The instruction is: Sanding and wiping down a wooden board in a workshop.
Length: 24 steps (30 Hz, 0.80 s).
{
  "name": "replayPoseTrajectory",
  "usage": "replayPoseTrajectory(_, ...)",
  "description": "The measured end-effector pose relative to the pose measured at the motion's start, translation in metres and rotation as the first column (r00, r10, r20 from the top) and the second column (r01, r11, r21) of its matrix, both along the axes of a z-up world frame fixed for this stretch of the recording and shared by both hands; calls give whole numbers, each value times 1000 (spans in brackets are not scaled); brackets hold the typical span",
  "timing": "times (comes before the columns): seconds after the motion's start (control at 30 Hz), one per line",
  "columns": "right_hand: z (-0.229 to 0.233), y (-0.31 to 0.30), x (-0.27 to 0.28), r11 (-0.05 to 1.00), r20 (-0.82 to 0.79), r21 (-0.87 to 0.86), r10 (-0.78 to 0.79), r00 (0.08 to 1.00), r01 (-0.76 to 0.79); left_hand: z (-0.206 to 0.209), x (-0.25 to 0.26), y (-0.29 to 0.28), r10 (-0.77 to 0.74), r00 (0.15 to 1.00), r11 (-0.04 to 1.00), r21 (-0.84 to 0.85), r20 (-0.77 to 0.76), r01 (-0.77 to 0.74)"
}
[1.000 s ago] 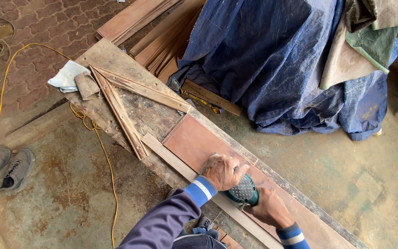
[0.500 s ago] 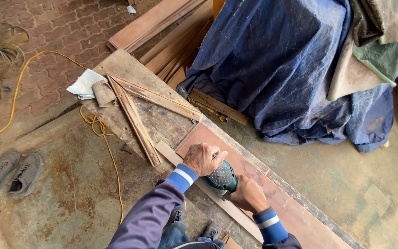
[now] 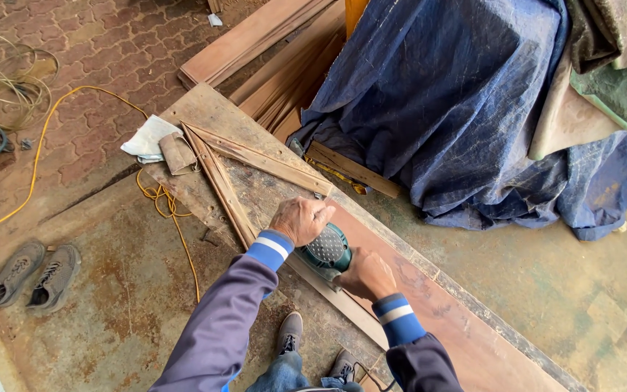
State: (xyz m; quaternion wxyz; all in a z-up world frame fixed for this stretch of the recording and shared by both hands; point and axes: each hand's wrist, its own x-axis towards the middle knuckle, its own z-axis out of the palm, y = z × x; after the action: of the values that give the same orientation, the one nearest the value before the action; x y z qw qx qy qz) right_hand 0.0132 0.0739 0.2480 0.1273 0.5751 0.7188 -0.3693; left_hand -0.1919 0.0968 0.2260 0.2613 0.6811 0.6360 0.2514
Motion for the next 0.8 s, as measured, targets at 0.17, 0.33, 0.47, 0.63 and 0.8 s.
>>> replayPoseTrajectory(0.17, 18, 1, -7, 997, -1, 73, -4, 1000, 4, 3, -1, 4, 2, 1000, 999, 43, -1, -2)
replayPoseTrajectory(0.33, 26, -5, 10, 997, 42, 78, -25, 999, 21, 4, 19, 0, 2, 1000, 996, 85, -8, -1)
replayPoseTrajectory(0.47, 20, -16, 38, 996, 15, 90, -26, 1000, 24, 7, 43, -9, -8, 1000, 999, 38, 12, 8)
replayPoseTrajectory(0.63, 35, -33, 63, 995, -14, 96, -40, 999, 41, 10, 72, -27, -33, 999, 997, 67, 23, 32)
replayPoseTrajectory(0.8, 25, -47, 105, 998, 13, 37, -59, 998, 59, 18, 111, -42, -40, 998, 998, 46, 55, 37)
